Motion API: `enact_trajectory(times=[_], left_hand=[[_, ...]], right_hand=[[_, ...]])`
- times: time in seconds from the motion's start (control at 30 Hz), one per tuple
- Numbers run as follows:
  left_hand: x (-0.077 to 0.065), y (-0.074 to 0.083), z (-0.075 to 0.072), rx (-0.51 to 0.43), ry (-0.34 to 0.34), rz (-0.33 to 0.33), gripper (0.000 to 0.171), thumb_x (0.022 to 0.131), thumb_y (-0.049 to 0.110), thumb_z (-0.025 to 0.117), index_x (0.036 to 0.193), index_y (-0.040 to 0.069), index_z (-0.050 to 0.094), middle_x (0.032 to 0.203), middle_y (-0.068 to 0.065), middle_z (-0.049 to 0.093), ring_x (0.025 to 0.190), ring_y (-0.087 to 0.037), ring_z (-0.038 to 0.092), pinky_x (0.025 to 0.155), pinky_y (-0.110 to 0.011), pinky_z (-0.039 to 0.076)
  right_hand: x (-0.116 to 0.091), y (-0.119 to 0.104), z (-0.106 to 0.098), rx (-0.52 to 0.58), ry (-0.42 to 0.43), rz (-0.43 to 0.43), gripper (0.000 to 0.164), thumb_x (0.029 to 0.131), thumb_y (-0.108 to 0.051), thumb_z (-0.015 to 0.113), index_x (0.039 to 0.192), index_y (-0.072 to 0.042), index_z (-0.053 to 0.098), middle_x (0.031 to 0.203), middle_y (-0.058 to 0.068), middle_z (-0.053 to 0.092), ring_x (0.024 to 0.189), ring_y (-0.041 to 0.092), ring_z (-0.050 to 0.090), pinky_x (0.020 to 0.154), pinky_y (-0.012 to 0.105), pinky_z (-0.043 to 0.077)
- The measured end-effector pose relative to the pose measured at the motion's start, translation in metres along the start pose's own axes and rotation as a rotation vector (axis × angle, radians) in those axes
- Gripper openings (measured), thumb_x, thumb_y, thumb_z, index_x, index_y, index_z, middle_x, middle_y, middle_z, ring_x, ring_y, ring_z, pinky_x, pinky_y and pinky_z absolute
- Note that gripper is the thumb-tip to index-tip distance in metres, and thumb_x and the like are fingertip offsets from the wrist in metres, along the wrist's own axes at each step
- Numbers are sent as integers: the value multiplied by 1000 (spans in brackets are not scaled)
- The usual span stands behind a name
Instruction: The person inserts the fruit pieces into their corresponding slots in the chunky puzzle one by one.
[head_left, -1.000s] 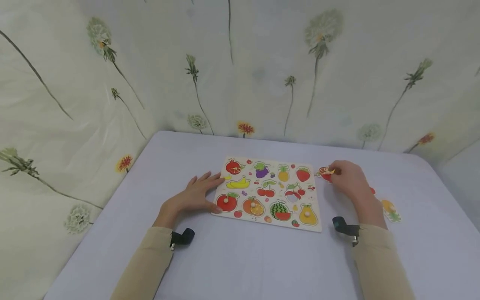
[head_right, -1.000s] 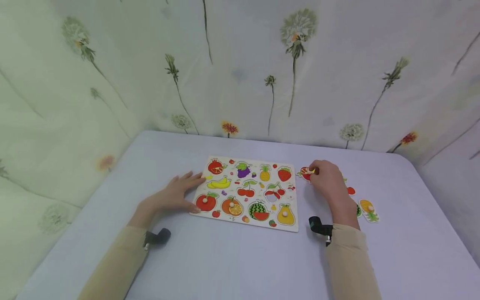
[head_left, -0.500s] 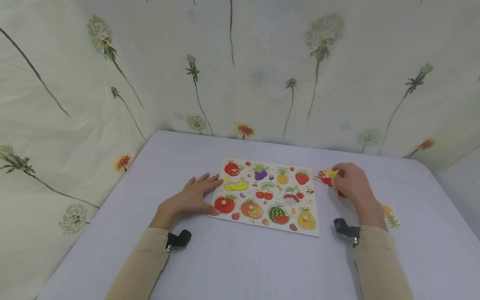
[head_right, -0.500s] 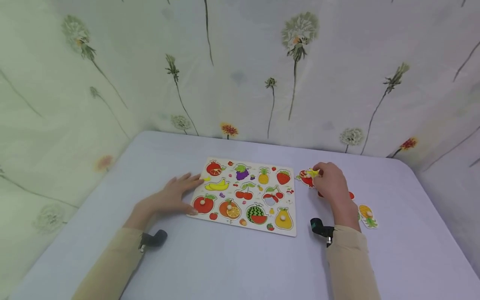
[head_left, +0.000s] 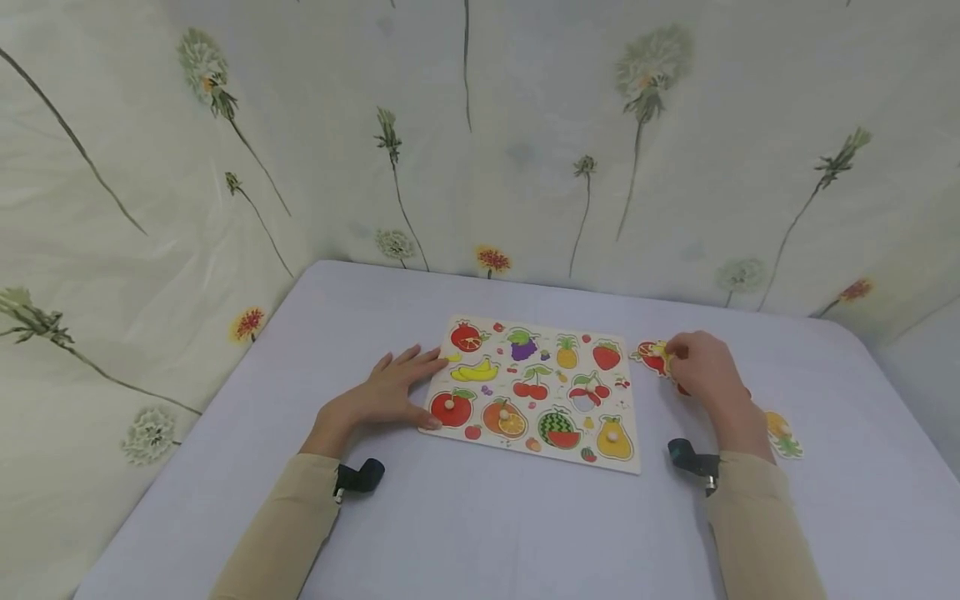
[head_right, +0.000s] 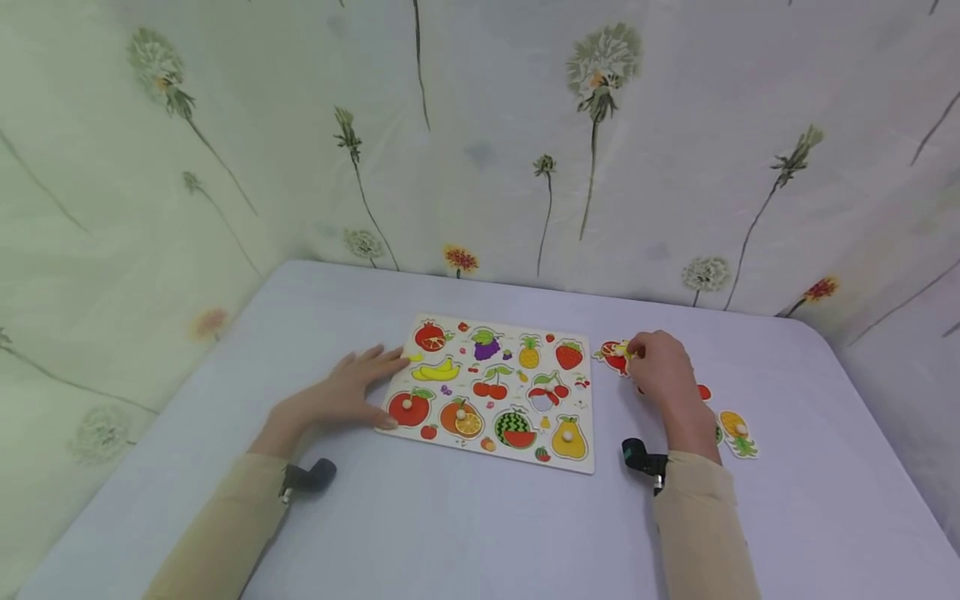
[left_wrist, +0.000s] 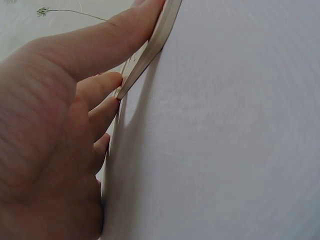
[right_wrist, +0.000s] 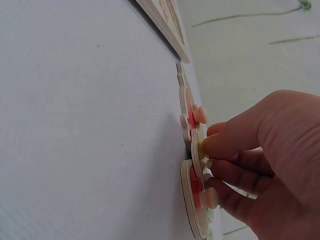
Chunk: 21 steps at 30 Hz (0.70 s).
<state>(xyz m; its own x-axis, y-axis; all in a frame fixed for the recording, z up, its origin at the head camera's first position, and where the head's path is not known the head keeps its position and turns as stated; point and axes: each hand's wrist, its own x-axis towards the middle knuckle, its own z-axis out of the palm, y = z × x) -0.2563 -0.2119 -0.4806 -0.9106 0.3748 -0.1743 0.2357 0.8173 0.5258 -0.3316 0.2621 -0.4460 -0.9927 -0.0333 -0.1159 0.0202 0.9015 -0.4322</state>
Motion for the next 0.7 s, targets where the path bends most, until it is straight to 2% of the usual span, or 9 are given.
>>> enact_trajectory(times=[0.07,0.17,0.5,0.7], left_hand=[[0,1,0,-3,1,0,97,73,52,80,155,34,32,167,9,21,157,-22,5,126,-56,1],[-1,3,-1,-5,2,1,97,73,50,80,156,33,32,167,7,21,157,-24,5,126,-57,1],[-2,4,-2,-6,4,2,96,74,49,80,156,31,33,167,7,22,157,-24,5,126,-58,0],[-2,4,-1,-6,4,1,96,74,50,79,156,32,33,167,7,22,157,-25,5,126,-58,0]], right_hand=[[0,0,0,0,-11,7,37,93,-7,50,128,2,57,125,26,51,104,38,47,75,38,51],[1,0,0,-5,-18,12,35,92,-8,52,125,1,58,122,25,52,104,38,47,73,34,50],[1,3,-1,-24,7,23,31,90,-12,57,118,1,61,112,25,56,93,35,52,67,34,50],[-2,-1,-7,-36,17,25,30,93,-14,56,118,1,60,110,25,57,95,36,51,70,37,50]])
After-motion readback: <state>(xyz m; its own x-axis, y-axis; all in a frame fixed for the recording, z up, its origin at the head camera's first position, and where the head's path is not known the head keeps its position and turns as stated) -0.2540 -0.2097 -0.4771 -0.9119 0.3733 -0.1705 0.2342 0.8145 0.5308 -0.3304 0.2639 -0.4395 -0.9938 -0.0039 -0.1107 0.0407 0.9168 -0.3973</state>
